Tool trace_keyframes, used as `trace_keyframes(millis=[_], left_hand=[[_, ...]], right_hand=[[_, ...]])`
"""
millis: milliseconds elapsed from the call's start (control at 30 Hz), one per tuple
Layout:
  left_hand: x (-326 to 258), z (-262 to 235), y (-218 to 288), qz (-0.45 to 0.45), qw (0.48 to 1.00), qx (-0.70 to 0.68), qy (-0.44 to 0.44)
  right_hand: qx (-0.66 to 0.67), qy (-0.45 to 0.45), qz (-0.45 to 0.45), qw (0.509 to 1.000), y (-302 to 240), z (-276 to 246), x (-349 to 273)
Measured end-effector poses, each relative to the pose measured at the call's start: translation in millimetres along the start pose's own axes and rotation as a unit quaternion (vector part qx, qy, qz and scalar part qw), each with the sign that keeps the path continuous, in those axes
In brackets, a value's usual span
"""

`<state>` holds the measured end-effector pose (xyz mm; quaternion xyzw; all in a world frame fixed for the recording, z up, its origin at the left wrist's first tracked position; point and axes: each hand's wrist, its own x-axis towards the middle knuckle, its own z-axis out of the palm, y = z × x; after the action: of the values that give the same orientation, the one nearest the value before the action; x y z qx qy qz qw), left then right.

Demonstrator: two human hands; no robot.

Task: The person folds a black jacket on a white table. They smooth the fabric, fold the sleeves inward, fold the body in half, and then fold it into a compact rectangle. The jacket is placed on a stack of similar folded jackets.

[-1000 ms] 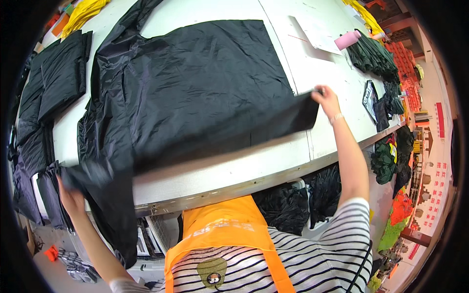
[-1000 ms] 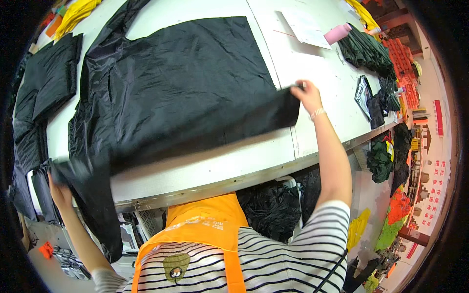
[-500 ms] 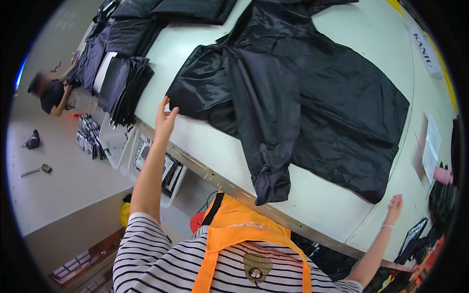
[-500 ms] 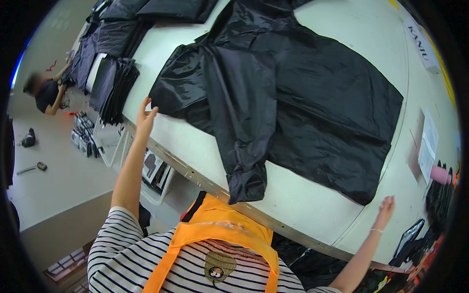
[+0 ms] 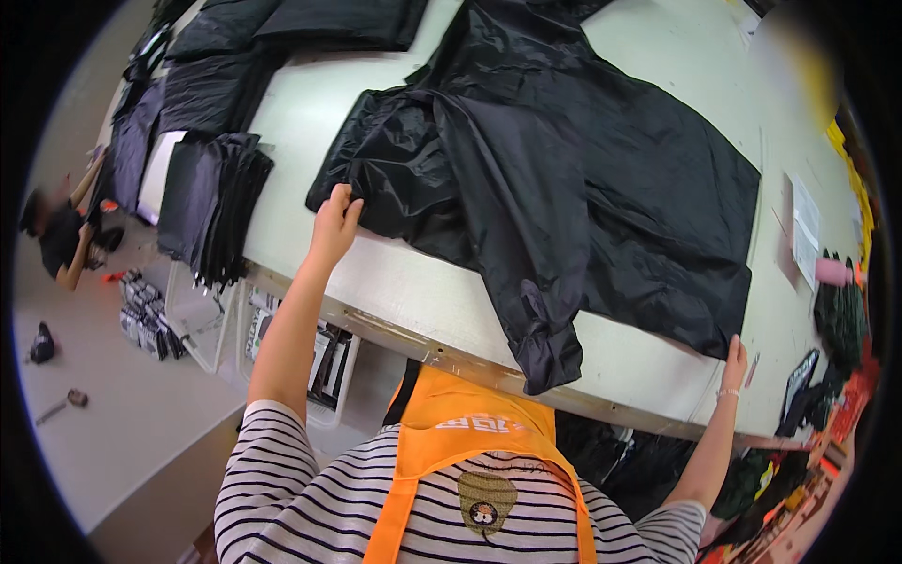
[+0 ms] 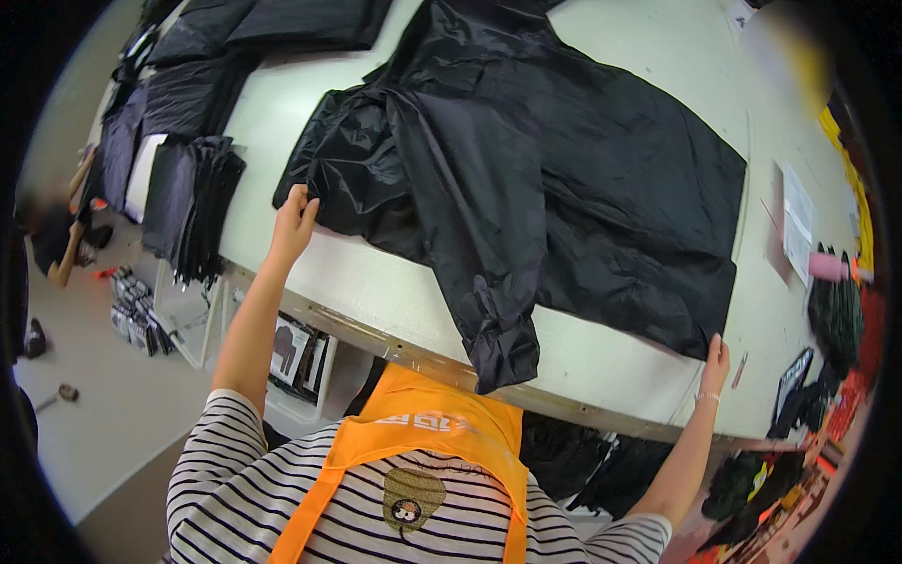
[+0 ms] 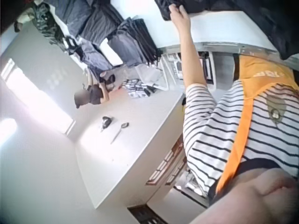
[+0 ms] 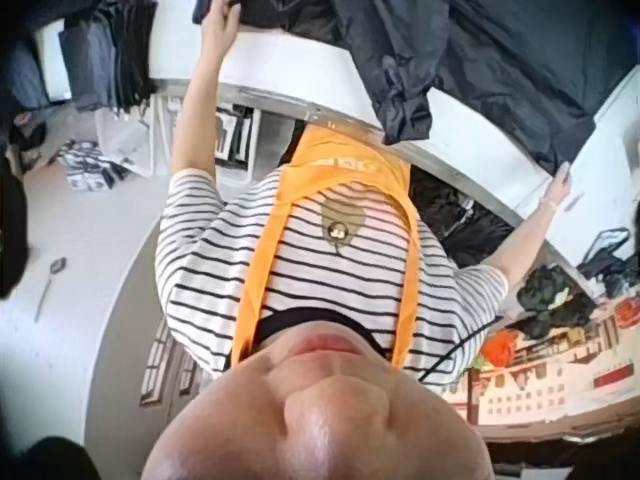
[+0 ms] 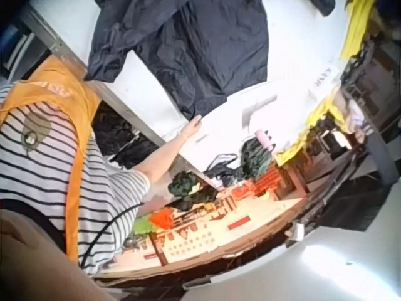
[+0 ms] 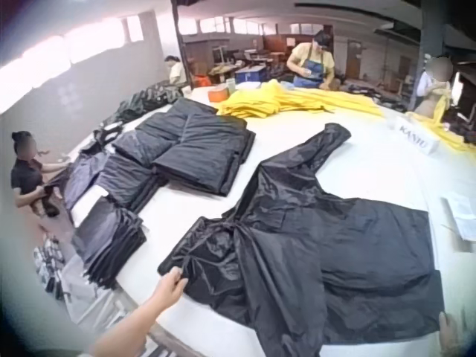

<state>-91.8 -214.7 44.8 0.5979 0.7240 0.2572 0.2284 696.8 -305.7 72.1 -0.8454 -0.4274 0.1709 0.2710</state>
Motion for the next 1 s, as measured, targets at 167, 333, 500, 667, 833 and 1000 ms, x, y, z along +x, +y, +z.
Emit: trace_keyframes(millis=[167, 333, 500, 667, 833, 1000], left_hand=[[17.8, 13.2, -30.2, 0.01, 0.99, 0.126, 0.055], [0.6, 14.4, -38.4, -0.005, 0.964, 0.251, 0.081], [6.4, 18.9, -34.1, -0.052, 0.951, 0.297, 0.062], [10.2, 24.1, -38.3, -0.056, 0.956, 0.28, 0.075], [7.3, 21.0, -49.5, -0.083, 0.954, 0.273, 0.09], [13.9, 25.0, -54.8, -0.082, 0.961, 0.257, 0.059]], right_hand=[[-0.135, 0.009, 0.01, 0.991, 55.0, -8.7, 10.2], [-0.342, 0.236, -0.091, 0.905, 0.8, 42.5, -41.0], [0.204, -0.258, -0.146, 0.933, -165.3, 126.4, -214.4], [0.197, -0.393, 0.04, 0.897, -199.8, 167.5, -263.2], [0.025, -0.303, -0.026, 0.952, -152.3, 51.1, -122.7], [-0.046, -0.188, -0.013, 0.981, -82.9, -5.0, 19.9]])
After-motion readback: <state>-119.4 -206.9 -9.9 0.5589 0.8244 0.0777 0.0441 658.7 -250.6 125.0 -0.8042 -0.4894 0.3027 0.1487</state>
